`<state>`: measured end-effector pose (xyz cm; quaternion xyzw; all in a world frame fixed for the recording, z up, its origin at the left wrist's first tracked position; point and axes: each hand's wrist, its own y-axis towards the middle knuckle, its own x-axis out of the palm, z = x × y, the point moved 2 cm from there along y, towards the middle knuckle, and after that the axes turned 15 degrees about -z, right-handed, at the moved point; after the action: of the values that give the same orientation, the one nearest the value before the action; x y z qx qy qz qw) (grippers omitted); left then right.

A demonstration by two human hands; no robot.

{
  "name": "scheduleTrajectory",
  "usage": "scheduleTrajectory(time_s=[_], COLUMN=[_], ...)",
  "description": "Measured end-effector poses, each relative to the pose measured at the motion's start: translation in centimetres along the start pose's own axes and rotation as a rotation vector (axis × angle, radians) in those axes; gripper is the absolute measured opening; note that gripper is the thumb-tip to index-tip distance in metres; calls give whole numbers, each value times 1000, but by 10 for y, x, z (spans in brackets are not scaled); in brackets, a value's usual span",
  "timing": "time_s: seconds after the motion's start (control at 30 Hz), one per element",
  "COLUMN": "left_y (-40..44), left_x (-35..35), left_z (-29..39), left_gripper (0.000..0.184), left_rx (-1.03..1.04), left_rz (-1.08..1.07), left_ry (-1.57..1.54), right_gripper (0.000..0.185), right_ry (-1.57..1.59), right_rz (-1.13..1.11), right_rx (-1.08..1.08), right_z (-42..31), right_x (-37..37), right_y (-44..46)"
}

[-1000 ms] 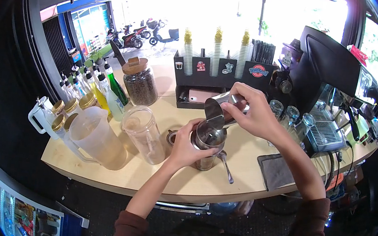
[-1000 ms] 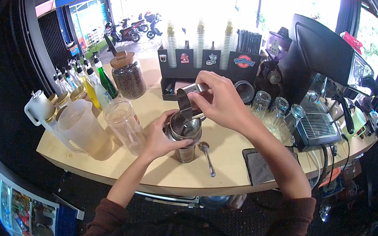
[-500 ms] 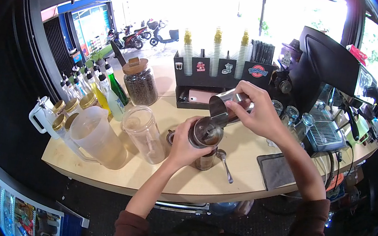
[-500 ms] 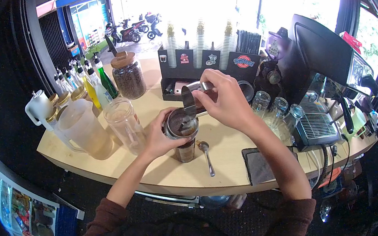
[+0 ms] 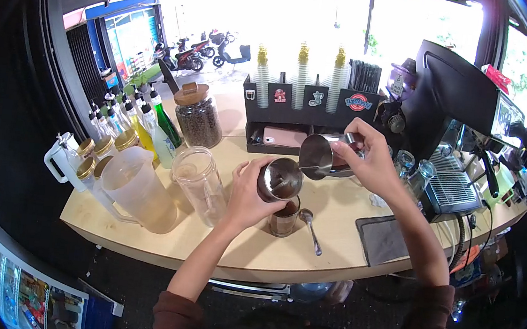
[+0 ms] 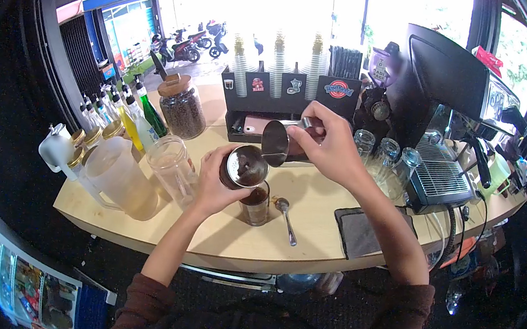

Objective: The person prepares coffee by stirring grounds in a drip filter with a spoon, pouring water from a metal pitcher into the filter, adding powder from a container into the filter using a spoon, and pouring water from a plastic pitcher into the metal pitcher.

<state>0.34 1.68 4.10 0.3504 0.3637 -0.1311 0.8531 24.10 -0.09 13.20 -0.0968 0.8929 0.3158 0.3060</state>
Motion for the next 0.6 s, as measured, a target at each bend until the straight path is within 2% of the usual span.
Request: scheduleTrajectory(time_s=[0.03, 0.1, 0.2, 0.23, 0.37, 0.53, 0.6], left_y=[1, 3, 5, 6, 6, 6, 7], left_x=[-1, -5, -10, -13, -20, -23, -20], left_z=[0, 2, 2, 4, 14, 21, 18], left_gripper=[82, 82, 84, 84, 82, 78, 77], left_rx=[0, 14, 39, 37, -9, -92, -106], left_rz=[1, 11, 35, 30, 25, 27, -33], left_ry=[22, 43, 80, 67, 62, 13, -165], right_gripper=[26, 25, 23, 20, 17, 16, 18], right_ry=[0, 263, 422, 491, 604, 742, 758], right_rz=[-2, 69, 137, 148, 166, 281, 330], right_rx=[-2, 1, 12, 129, 189, 278, 302], right_z=[7, 23, 41, 45, 81, 158, 166], right_x=[1, 2, 4, 5, 15, 40, 53], right_y=[-2, -10, -29, -39, -73, -109, -117])
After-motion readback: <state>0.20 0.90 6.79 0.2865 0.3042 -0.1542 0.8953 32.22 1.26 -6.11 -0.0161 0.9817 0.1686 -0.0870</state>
